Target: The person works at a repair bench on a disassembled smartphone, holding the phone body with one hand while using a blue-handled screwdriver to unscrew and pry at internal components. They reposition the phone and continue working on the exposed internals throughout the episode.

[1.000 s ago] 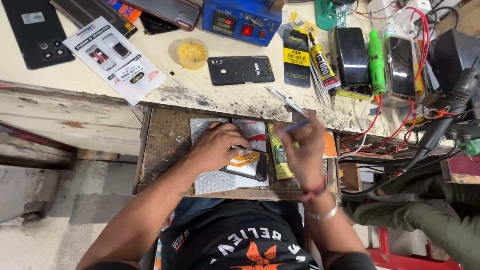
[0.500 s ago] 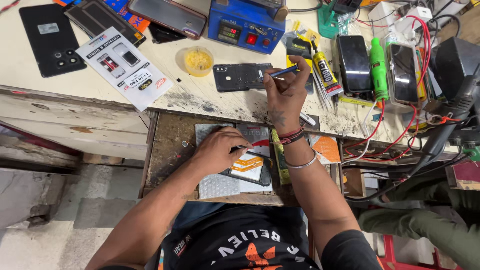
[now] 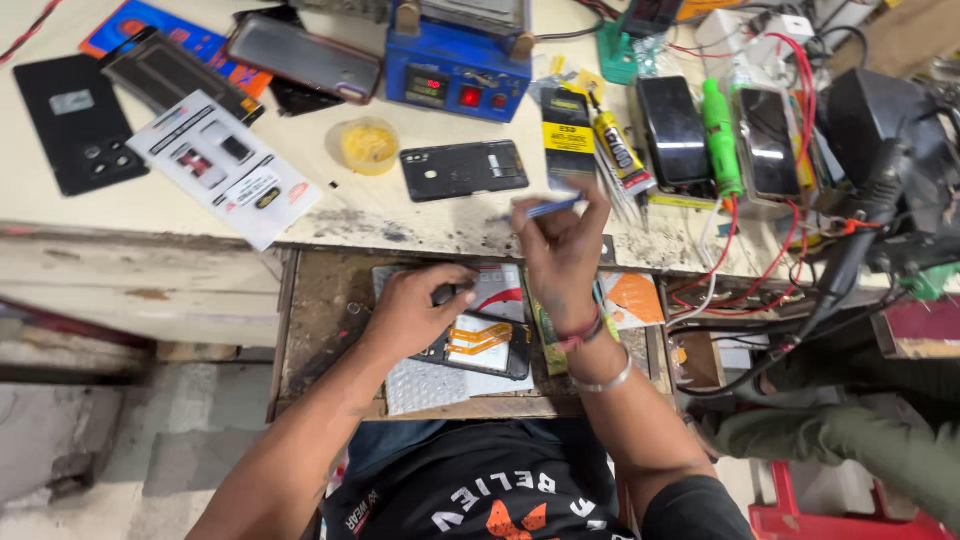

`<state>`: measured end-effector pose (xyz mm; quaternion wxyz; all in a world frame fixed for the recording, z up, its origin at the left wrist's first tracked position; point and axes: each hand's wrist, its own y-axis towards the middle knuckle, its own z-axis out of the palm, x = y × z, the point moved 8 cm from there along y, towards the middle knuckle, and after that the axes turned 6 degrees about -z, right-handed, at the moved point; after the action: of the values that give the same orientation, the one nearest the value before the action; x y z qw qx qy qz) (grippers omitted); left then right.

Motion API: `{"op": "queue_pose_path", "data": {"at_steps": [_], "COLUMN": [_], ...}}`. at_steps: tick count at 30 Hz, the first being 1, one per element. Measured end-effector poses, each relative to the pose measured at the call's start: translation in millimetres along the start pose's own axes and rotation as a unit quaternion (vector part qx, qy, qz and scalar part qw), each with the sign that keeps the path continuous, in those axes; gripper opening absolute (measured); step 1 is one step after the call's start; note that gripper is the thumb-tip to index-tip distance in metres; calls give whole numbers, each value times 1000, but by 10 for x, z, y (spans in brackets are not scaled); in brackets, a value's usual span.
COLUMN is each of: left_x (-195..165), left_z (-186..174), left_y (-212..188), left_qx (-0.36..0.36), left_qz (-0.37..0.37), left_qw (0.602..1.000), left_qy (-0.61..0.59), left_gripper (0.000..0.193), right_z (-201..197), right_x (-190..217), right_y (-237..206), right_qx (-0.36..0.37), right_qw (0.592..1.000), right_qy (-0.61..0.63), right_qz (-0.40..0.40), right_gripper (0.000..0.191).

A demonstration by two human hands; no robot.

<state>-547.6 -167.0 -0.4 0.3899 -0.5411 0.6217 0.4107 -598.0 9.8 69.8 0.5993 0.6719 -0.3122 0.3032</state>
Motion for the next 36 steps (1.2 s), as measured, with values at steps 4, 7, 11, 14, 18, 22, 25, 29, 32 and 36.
{"op": "queue_pose_path", "data": {"at_steps": [4, 7, 11, 14, 18, 22, 25, 29, 32, 36], "left_x": [-28, 39, 29, 32, 97, 106, 110, 38, 74, 138], "left_z": [-2, 46, 70, 67, 79, 72, 71, 18, 9, 27], "left_y": [-6, -11, 18, 15, 4, 17, 36, 33, 62, 96], "left_qx": [-20, -21, -25, -38, -47, -57, -53, -76, -81, -84], "left_qz": [28, -13, -3, 8, -7, 1, -10, 5, -26, -43], "left_qw": [999, 999, 999, 998, 997, 997, 997, 990, 985, 990], "left_qy": [-20, 26, 34, 48, 61, 51, 63, 122, 149, 109], "left_gripper": [42, 47, 36, 29, 25, 25, 23, 21, 22, 23], "right_z": [-64, -54, -59, -62, -64, -37, -23, -62, -85, -98], "right_x": [64, -6, -149, -178, -158, -201, -227, -214, -121, -19], "right_y": [-401, -571, -637, -652, -681, -693, -686, -664, -609, -543], "right_qx": [47, 65, 76, 84, 84, 77, 73, 88, 95, 98], "right_qw": [999, 996, 995, 996, 995, 996, 995, 996, 995, 994], "right_qy": [3, 58, 65, 41, 48, 51, 71, 11, -8, 37], "right_qz": [-7, -5, 14, 11, -3, -8, -17, -4, -16, -20], "right_gripper": [61, 58, 58, 58, 56, 56, 56, 58, 55, 48]}}
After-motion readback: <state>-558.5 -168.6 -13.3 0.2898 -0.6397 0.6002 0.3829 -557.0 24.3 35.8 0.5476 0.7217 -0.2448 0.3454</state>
